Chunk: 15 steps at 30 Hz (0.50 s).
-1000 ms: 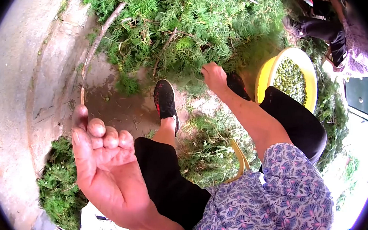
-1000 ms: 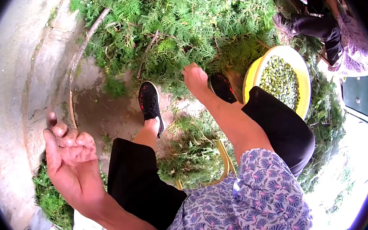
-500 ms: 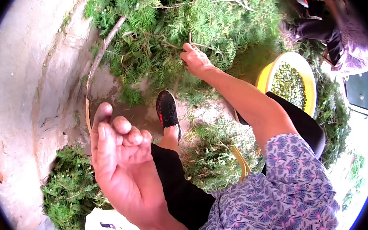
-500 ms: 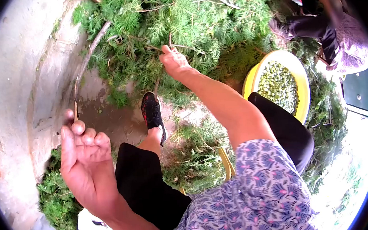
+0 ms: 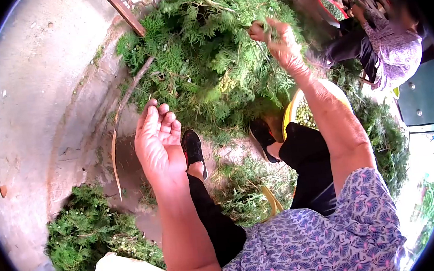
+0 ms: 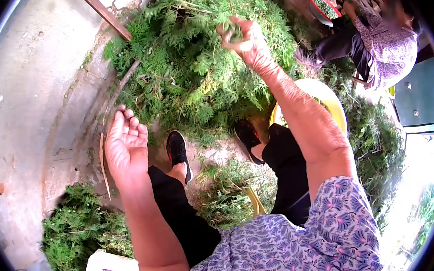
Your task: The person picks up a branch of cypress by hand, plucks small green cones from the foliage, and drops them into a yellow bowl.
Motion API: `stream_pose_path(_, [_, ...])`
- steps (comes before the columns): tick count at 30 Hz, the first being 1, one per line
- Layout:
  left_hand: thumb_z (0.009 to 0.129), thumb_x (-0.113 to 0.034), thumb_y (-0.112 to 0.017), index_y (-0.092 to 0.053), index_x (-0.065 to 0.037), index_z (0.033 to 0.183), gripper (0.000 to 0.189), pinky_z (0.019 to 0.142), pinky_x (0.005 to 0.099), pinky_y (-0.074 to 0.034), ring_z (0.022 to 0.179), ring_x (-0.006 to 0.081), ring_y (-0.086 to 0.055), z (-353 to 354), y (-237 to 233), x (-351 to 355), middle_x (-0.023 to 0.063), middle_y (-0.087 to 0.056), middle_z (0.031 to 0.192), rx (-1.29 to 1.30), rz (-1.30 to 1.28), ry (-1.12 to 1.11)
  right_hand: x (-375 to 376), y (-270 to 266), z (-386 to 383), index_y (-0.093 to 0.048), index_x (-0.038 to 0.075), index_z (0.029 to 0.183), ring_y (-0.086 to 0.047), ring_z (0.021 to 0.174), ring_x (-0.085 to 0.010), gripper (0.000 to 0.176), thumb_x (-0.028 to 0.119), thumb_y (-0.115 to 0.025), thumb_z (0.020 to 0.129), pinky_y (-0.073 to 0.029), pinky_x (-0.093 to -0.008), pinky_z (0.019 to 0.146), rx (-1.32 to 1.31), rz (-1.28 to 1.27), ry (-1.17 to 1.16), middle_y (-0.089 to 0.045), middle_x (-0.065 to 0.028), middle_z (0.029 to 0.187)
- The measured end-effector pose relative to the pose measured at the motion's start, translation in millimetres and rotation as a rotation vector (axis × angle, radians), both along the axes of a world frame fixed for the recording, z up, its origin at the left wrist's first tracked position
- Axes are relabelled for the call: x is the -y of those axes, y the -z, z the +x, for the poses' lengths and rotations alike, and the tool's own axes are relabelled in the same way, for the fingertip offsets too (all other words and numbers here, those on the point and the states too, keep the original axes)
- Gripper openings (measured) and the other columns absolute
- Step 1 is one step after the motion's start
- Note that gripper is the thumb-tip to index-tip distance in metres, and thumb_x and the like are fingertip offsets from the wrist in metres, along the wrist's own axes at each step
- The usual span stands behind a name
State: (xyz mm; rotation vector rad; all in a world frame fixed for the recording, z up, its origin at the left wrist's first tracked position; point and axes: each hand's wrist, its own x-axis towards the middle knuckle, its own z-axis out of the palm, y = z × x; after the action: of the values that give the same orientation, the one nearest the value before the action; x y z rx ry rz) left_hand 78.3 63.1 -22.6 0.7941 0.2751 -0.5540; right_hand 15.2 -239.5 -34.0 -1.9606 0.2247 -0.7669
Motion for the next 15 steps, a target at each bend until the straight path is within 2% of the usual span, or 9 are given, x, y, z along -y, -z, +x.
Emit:
stream_pose_path(1, [0.086,-0.015,-0.056,-0.059,-0.007,0.098,0.014,0.063,0.0228,-0.046,0.069,0.0103,-0.055,0.8,1.2,2.7,0.0025,-0.060,0.082,0.003,0.000,0.010,9.9,-13.2,4.2,-0.059,0.003,0.100,-0.060,0.062,-0.0125,0.024,0.015,-0.060,0.079,-0.050,-0.0217,0.057,-0.084,-0.170,0.025,-0.064,-0.0058,0.078])
stream_pose_path(2, [0.086,-0.014,-0.056,-0.059,-0.007,0.097,0.014,0.062,0.0229,-0.047,0.069,0.0105,-0.056,2.1,1.9,5.8,0.0025,-0.060,0.082,0.005,0.001,0.019,12.1,-21.8,8.4,-0.059,0.002,0.100,-0.061,0.066,-0.0127,0.020,0.013,-0.056,0.084,-0.051,-0.0238,0.056,-0.178,-0.148,0.163,-0.065,-0.0052,0.077])
stream_pose_path(4, [0.086,-0.013,-0.056,-0.059,-0.007,0.096,0.012,0.062,0.0228,-0.047,0.068,0.0107,-0.056,1.5,1.5,13.4,0.0028,-0.061,0.081,0.000,-0.020,0.011,5.8,-49.3,11.5,-0.058,0.001,0.100,-0.062,0.067,-0.0160,0.019,0.012,-0.054,0.086,-0.051,-0.0270,0.056,0.051,-0.071,-0.015,-0.064,-0.0067,0.082])
stream_pose_path(7, [0.085,-0.013,-0.057,-0.059,-0.006,0.094,0.011,0.060,0.0224,-0.048,0.066,0.0108,-0.057,1.4,0.0,23.9,0.0037,-0.062,0.079,-0.031,0.007,0.008,-7.8,-87.4,10.2,-0.055,0.001,0.098,-0.063,0.071,-0.0181,0.022,0.016,-0.060,0.083,-0.053,-0.0277,0.061,0.123,0.358,-0.044,-0.060,-0.0087,0.088])
stream_pose_path(8, [0.085,-0.012,-0.057,-0.059,-0.007,0.095,0.011,0.060,0.0225,-0.048,0.065,0.0109,-0.057,0.7,-0.1,26.1,0.0039,-0.062,0.079,-0.024,-0.006,0.016,-17.1,-107.7,5.3,-0.055,0.001,0.098,-0.063,0.071,-0.0189,0.022,0.019,-0.058,0.086,-0.053,-0.0275,0.062,0.094,0.188,-0.026,-0.060,-0.0092,0.088])
stream_pose_path(9, [0.085,-0.012,-0.057,-0.059,-0.007,0.095,0.011,0.060,0.0224,-0.048,0.065,0.0110,-0.057,1.0,1.4,27.8,0.0040,-0.062,0.079,-0.022,-0.021,0.025,-16.3,-122.6,1.6,-0.054,-0.002,0.097,-0.064,0.077,-0.0265,0.024,0.019,-0.057,0.085,-0.058,-0.0330,0.066,0.113,0.076,-0.052,-0.060,-0.0205,0.090])
stream_pose_path(10, [0.085,-0.012,-0.057,-0.058,-0.007,0.095,0.011,0.060,0.0222,-0.048,0.065,0.0111,-0.057,1.1,3.2,29.3,0.0041,-0.062,0.079,-0.018,-0.037,0.035,-16.5,-137.4,-3.6,-0.053,-0.004,0.094,-0.064,0.077,-0.0267,0.021,0.017,-0.053,0.088,-0.057,-0.0336,0.067,0.081,0.012,-0.013,-0.059,-0.0212,0.090])
stream_pose_path(13, [0.085,-0.013,-0.058,-0.058,-0.007,0.095,0.012,0.059,0.0219,-0.048,0.065,0.0111,-0.057,0.0,0.7,33.1,0.0040,-0.062,0.078,-0.005,-0.026,0.036,-34.6,-180.3,-25.4,-0.050,-0.005,0.092,-0.064,0.080,-0.0291,0.020,0.014,-0.042,0.092,-0.057,-0.0346,0.071,0.154,0.065,-0.005,-0.059,-0.0230,0.091])
stream_pose_path(15, [0.086,-0.017,-0.056,-0.058,-0.008,0.095,0.013,0.060,0.0235,-0.048,0.065,0.0099,-0.057,0.8,1.8,35.1,0.0023,-0.062,0.080,0.020,0.008,0.048,-27.4,-191.8,-38.0,-0.052,-0.002,0.092,-0.064,0.081,-0.0271,0.023,0.019,-0.045,0.091,-0.056,-0.0335,0.072,0.263,0.157,-0.054,-0.059,-0.0190,0.094])
